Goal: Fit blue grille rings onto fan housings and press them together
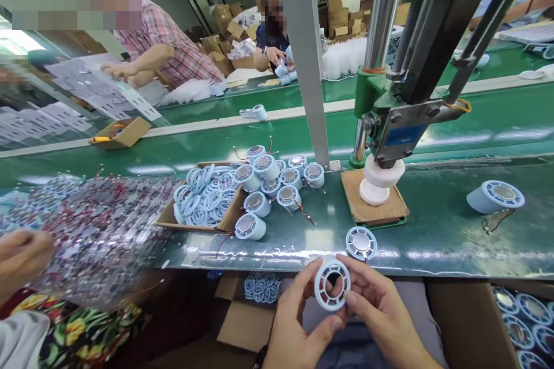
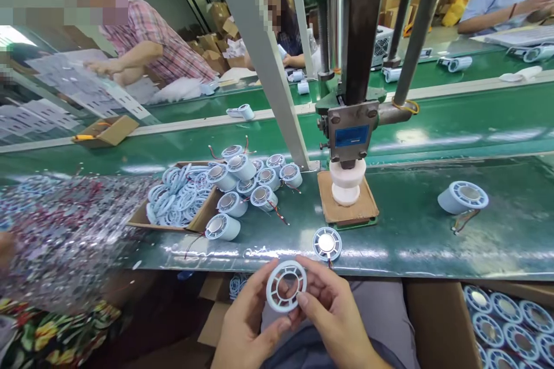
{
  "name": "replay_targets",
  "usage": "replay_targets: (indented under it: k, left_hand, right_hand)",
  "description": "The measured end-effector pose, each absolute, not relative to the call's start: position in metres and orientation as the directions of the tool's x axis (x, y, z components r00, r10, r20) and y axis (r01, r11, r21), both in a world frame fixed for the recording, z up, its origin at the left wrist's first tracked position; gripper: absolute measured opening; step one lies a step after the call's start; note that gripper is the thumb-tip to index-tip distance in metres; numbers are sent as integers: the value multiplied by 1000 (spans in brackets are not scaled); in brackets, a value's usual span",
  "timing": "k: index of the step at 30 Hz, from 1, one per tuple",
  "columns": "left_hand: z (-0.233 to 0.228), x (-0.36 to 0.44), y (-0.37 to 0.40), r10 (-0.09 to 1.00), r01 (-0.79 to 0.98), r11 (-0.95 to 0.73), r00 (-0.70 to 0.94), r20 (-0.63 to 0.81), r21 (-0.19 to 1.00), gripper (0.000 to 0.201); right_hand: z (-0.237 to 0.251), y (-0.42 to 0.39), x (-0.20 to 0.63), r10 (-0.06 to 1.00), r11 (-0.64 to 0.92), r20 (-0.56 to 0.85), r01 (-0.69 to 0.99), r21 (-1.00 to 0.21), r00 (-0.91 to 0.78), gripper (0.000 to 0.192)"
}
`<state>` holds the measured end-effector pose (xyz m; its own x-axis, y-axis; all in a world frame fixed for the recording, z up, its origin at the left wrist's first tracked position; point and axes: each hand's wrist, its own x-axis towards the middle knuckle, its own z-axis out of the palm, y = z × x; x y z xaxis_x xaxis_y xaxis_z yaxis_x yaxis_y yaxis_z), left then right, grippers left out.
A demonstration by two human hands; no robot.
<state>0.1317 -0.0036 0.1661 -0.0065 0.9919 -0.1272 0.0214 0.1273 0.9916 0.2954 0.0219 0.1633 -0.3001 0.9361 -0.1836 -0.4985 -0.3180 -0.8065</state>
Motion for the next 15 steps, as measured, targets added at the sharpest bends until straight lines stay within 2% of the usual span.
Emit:
replay_targets:
  k: [5, 10, 15]
  left_hand:
    - [170, 129, -1, 983, 22, 173, -63, -171, 985, 70]
    - [182, 131, 1, 972, -18, 214, -92, -215, 977, 61]
    - [184, 128, -5, 972, -1, 199, -124, -198, 980, 50]
  right_hand:
    - [167, 21, 294, 931, -322, -174, -495, -807, -322, 53]
    - [166, 20, 294, 923, -327, -163, -489, -809, -348, 50]
    - [165, 18, 288, 933, -276, -131, -434, -857, -335, 45]
